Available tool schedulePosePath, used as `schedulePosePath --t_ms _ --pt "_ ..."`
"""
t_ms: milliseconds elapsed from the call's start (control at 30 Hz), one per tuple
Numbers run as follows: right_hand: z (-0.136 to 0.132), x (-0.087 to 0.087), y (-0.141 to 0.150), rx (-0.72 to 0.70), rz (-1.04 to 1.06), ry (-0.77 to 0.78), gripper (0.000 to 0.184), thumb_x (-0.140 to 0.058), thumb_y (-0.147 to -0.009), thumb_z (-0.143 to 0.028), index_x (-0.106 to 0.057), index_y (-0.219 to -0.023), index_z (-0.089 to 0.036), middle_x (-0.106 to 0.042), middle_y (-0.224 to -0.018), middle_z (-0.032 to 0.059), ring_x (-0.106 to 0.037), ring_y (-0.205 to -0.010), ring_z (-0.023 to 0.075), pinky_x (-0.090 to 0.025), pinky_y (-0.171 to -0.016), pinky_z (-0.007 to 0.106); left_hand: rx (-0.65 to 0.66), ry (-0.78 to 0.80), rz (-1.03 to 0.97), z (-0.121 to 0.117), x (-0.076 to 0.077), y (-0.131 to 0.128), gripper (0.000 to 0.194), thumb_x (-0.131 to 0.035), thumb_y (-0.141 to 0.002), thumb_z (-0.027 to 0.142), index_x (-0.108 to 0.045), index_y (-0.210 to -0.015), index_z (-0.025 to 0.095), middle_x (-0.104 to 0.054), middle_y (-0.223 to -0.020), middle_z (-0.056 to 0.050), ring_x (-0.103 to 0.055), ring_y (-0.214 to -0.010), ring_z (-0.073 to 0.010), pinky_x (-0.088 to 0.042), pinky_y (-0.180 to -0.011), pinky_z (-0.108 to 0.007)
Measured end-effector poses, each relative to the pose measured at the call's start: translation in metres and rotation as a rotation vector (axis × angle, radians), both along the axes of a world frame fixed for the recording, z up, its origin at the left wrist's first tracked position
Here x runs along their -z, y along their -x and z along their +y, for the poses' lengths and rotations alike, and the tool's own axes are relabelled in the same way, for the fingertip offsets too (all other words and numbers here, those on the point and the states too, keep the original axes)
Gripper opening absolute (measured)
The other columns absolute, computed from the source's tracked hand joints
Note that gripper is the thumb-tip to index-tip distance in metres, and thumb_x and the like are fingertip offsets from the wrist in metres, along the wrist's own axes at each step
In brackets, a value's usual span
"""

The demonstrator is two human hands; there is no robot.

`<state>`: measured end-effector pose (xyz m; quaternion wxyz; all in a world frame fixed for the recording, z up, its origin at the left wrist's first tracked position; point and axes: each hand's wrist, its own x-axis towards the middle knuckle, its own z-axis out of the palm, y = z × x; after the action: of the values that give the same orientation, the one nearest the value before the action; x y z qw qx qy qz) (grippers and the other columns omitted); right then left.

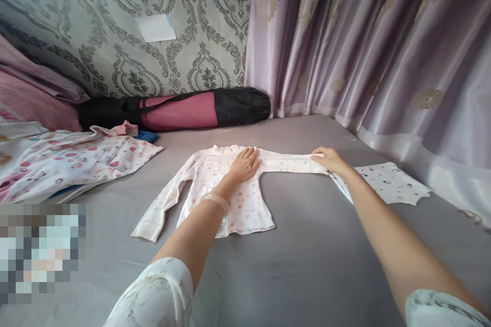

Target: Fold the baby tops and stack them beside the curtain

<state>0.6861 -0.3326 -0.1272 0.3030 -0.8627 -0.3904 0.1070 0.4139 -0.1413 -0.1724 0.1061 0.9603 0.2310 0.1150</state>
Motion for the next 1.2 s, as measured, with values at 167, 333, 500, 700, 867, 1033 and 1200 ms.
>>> schedulePosePath --t_ms 167,333,500,700,867,1033,1200 --pt "0.002 0.012 0.015 0.024 -0.271 0.303 0.023 -0.054 -0.086 -0.026 -0.069 -0.102 -0.02 -0.069 -0.102 0.0114 -0.063 -0.098 0.0264 -0.046 -0.08 0.034 -0.006 -0.026 0.073 -0.004 -0.005 0.001 0.058 -0.023 -0.1 0.047 -0.039 -0.146 0.017 -0.03 -0.156 -0.012 -0.022 -0.145 -0.0266 -0.02 -0.119 -0.042" --pt "0.012 0.006 0.059 0.033 -0.618 0.356 0.041 -0.033 -0.089 -0.008 -0.064 -0.115 -0.009 -0.06 -0.122 0.0245 -0.053 -0.118 0.0335 -0.039 -0.096 0.048 -0.013 -0.045 0.089 -0.005 -0.005 0.0 0.059 -0.021 -0.1 0.048 -0.037 -0.147 0.017 -0.03 -0.156 -0.011 -0.022 -0.146 -0.0263 -0.021 -0.118 -0.043" --pt "0.051 0.016 0.118 -0.439 -0.524 0.216 0.051 -0.024 -0.098 -0.03 -0.044 -0.143 -0.015 -0.037 -0.153 0.0116 -0.025 -0.143 0.0265 -0.019 -0.115 0.048 -0.029 -0.064 0.113 -0.007 -0.006 -0.001 0.059 -0.021 -0.1 0.048 -0.036 -0.148 0.017 -0.029 -0.156 -0.012 -0.023 -0.145 -0.0273 -0.022 -0.118 -0.043" --pt "0.071 0.033 0.129 -0.511 -0.375 0.258 0.059 -0.014 -0.099 -0.045 -0.029 -0.152 -0.021 -0.023 -0.159 0.005 -0.017 -0.146 0.0265 -0.014 -0.117 0.055 -0.023 -0.068 0.097 -0.005 -0.001 -0.002 0.058 -0.023 -0.099 0.047 -0.036 -0.147 0.017 -0.03 -0.156 -0.012 -0.023 -0.145 -0.0279 -0.021 -0.118 -0.044" --pt "0.051 0.034 0.088 -0.339 -0.392 0.331 0.057 -0.015 -0.1 -0.042 -0.031 -0.151 -0.023 -0.023 -0.159 0.0072 -0.017 -0.146 0.0284 -0.013 -0.115 0.058 0.004 -0.027 0.062 -0.001 0.004 -0.003 0.057 -0.025 -0.099 0.048 -0.036 -0.147 0.018 -0.03 -0.156 -0.012 -0.023 -0.145 -0.0293 -0.02 -0.118 -0.046" --pt "0.042 0.027 0.075 -0.263 -0.368 0.339 0.054 -0.024 -0.099 -0.039 -0.036 -0.148 -0.02 -0.026 -0.158 0.0111 -0.02 -0.145 0.0296 -0.016 -0.114 0.057 -0.092 -0.049 0.011 -0.021 -0.018 0.002 0.057 -0.035 -0.098 0.042 -0.035 -0.144 0.01 -0.036 -0.15 -0.021 -0.031 -0.14 -0.0327 -0.025 -0.114 -0.047" --pt "0.045 0.012 0.104 -0.499 -0.431 -0.003 0.035 -0.045 -0.093 -0.027 -0.061 -0.122 -0.017 -0.06 -0.127 0.0132 -0.052 -0.117 0.0262 -0.037 -0.102 0.04 0.172 -0.033 -0.027 -0.078 -0.058 0.045 0.042 -0.038 -0.098 0.046 -0.059 -0.116 0.015 -0.06 -0.113 -0.014 -0.056 -0.108 -0.0249 -0.044 -0.094 -0.036"
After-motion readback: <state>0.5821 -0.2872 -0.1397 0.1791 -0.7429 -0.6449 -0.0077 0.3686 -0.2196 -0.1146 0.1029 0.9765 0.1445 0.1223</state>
